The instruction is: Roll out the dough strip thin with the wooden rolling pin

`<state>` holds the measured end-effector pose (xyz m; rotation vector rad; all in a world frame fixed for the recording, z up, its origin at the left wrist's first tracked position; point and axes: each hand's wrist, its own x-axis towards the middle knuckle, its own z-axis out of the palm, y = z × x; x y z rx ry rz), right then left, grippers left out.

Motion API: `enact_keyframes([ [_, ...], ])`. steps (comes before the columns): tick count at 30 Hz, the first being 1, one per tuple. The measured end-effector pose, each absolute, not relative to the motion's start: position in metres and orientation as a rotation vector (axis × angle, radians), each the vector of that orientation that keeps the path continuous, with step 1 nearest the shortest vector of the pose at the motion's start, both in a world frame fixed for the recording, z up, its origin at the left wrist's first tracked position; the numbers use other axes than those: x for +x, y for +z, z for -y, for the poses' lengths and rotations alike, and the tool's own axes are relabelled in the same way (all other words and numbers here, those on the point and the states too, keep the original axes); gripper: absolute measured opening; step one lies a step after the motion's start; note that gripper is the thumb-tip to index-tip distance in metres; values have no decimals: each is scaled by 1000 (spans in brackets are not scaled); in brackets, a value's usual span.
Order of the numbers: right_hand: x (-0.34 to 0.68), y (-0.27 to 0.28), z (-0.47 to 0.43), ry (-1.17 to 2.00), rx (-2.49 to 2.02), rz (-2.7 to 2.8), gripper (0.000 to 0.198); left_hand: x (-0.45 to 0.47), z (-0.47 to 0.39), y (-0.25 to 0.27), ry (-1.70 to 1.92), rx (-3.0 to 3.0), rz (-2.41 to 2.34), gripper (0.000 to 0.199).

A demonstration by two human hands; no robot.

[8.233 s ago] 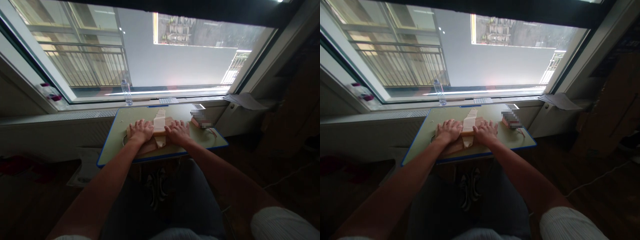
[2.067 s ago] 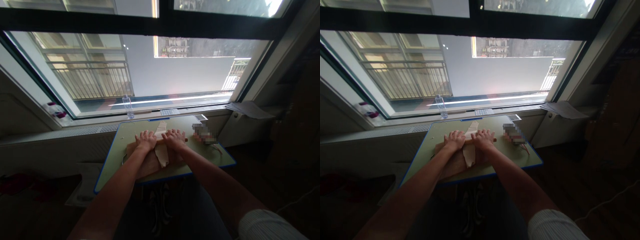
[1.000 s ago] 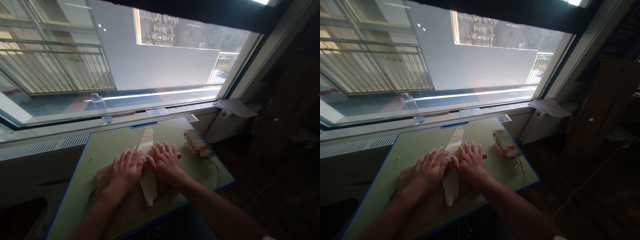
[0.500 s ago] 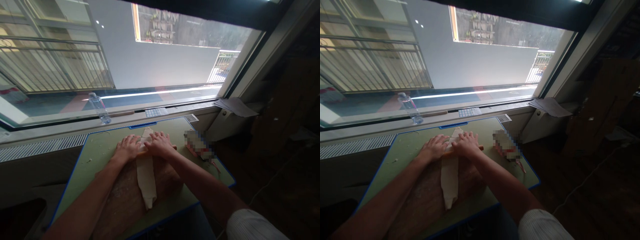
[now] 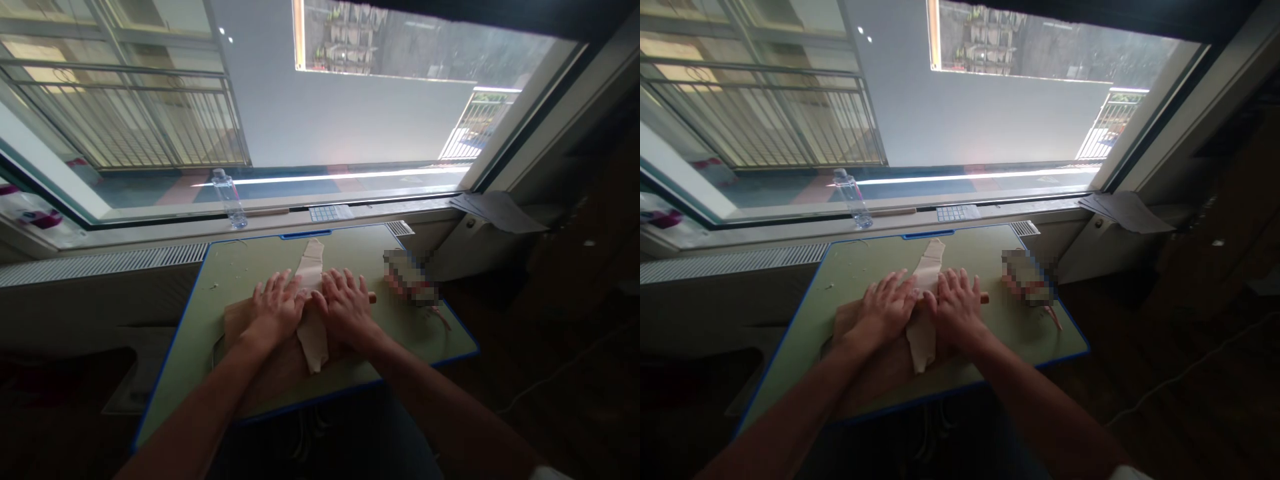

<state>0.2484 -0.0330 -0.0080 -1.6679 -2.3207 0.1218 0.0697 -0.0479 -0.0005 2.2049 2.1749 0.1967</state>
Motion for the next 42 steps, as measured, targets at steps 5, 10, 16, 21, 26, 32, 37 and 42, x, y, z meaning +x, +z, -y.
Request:
enact_keyframes([
  [5, 268, -21, 85, 126, -1536, 2310, 60, 71, 106, -11, 316, 2269, -2092, 59],
  [10, 279, -21, 104, 139, -1498, 2311, 57, 72, 132, -18, 424, 2348, -2074, 58],
  [16, 288, -3, 94, 225, -1595, 2274, 44, 69, 131, -6, 387, 2297, -2007, 55],
  [21, 305, 1, 95, 289, -1575, 2268, 34, 66, 139, 5, 466, 2264, -1997, 45],
  [26, 309, -1, 101, 335, -1529, 2296, 27, 63, 139, 16, 497, 2252, -2010, 31],
  [32, 315, -4, 94, 330, -1543, 2283, 25, 55, 117, 22, 476, 2292, -1958, 25],
  [37, 326, -14, 86, 199, -1609, 2168, 26, 41, 64, 21, 393, 2139, -2109, 41],
  [42, 333, -28, 91, 97, -1640, 2009, 24, 40, -9, 19, 307, 1860, -2077, 50],
])
